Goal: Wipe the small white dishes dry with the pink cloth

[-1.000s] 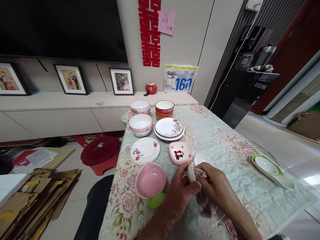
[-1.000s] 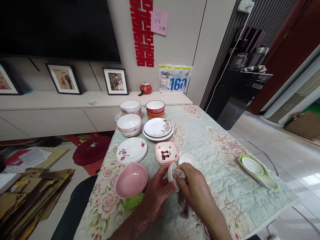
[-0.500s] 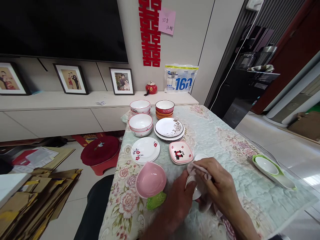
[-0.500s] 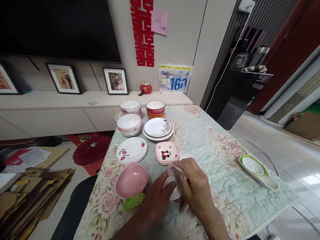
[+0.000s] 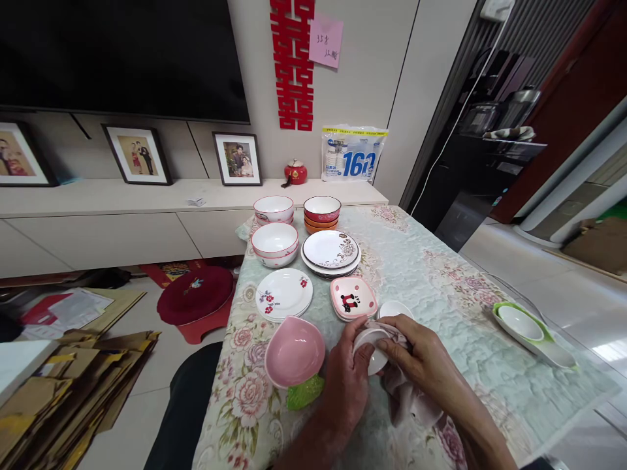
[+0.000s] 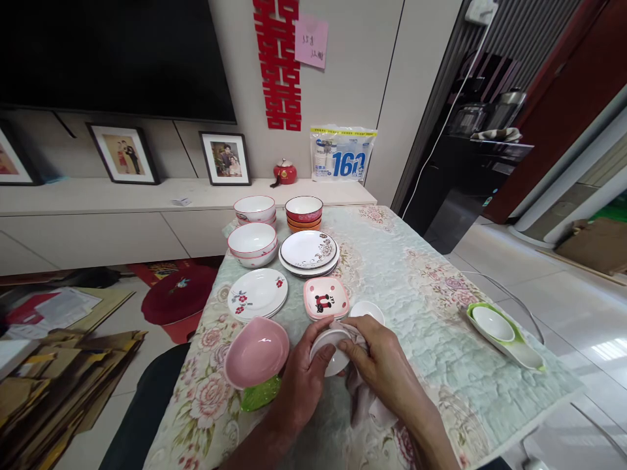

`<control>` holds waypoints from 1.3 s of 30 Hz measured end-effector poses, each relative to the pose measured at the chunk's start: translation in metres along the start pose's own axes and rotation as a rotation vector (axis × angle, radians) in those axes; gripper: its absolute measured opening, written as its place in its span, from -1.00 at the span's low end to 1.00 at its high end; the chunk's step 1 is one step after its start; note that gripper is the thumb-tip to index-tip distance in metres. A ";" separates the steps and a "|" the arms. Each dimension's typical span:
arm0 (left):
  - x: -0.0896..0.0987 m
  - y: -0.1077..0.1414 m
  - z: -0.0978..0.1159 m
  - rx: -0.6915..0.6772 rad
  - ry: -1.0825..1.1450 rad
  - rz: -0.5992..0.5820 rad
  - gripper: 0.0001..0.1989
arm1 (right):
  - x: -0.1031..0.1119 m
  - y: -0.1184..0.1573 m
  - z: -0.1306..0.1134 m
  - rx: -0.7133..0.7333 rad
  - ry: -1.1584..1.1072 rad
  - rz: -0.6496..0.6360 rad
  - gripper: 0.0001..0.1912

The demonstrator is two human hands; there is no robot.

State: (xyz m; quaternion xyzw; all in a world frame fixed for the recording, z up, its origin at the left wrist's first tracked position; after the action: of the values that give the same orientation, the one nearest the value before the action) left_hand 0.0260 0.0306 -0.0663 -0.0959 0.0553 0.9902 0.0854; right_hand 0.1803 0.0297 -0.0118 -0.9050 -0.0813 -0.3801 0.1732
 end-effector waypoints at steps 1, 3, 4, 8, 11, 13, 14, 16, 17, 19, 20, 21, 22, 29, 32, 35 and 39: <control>0.000 0.000 0.002 -0.021 -0.006 0.000 -0.63 | -0.002 0.000 0.000 0.000 0.024 0.021 -0.77; 0.000 0.000 0.004 -0.033 -0.032 -0.018 -0.63 | -0.004 0.001 -0.002 0.037 0.103 0.073 -0.79; -0.001 -0.001 0.005 -0.028 -0.045 -0.022 -0.63 | -0.005 0.002 -0.003 0.072 0.157 0.099 -0.79; -0.001 -0.001 0.004 0.041 -0.090 -0.021 -0.65 | -0.007 0.008 -0.010 0.252 0.368 0.149 -0.70; -0.002 -0.001 0.000 0.093 -0.105 -0.045 -0.60 | -0.008 0.009 -0.013 0.313 0.409 0.149 -0.66; 0.000 0.000 -0.001 0.075 -0.105 -0.014 -0.58 | -0.009 0.008 -0.012 0.279 0.379 0.149 -0.70; 0.002 0.000 -0.001 0.051 -0.101 0.021 -0.58 | -0.010 0.007 -0.011 0.245 0.355 0.147 -0.73; 0.005 0.000 -0.001 -0.014 -0.092 0.092 -0.59 | -0.013 0.005 -0.008 0.170 0.295 0.133 -0.75; 0.006 0.000 -0.001 -0.048 -0.093 0.124 -0.61 | -0.015 0.003 -0.007 0.129 0.256 0.119 -0.76; 0.007 -0.001 -0.002 -0.102 -0.106 0.161 -0.64 | -0.018 0.000 -0.005 0.055 0.170 0.078 -0.80; 0.007 -0.002 -0.002 -0.121 -0.119 0.168 -0.65 | -0.019 -0.001 -0.004 0.030 0.129 0.061 -0.82; 0.006 -0.002 -0.003 -0.139 -0.132 0.169 -0.66 | -0.020 -0.001 -0.004 0.017 0.100 0.050 -0.84; 0.006 -0.003 -0.004 -0.160 -0.141 0.160 -0.66 | -0.019 -0.001 -0.003 0.022 0.090 0.052 -0.84; 0.003 -0.002 -0.004 -0.232 -0.328 0.041 -0.58 | -0.011 0.010 -0.001 0.279 0.448 0.159 -0.63; 0.003 -0.002 -0.004 -0.191 -0.306 0.032 -0.54 | -0.011 0.011 -0.001 0.316 0.470 0.166 -0.59; 0.002 -0.002 -0.004 -0.144 -0.165 0.072 -0.56 | -0.014 0.006 0.000 0.235 0.347 0.178 -0.61; -0.003 -0.003 -0.003 0.060 0.011 0.040 -0.60 | -0.020 -0.002 -0.001 0.060 0.095 0.113 -0.79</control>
State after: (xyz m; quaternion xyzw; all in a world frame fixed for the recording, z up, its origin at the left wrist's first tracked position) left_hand 0.0297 0.0325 -0.0688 -0.0975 0.0874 0.9890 0.0683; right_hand 0.1649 0.0310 -0.0255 -0.8835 -0.0332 -0.4095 0.2249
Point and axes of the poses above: each hand's wrist, its own y-axis away from the middle knuckle, its own x-axis out of the back of the hand, z = x × y, the point moved 2 cm from there along -y, towards the middle knuckle, and after that the axes turned 7 degrees about x, right-handed, at the moved point
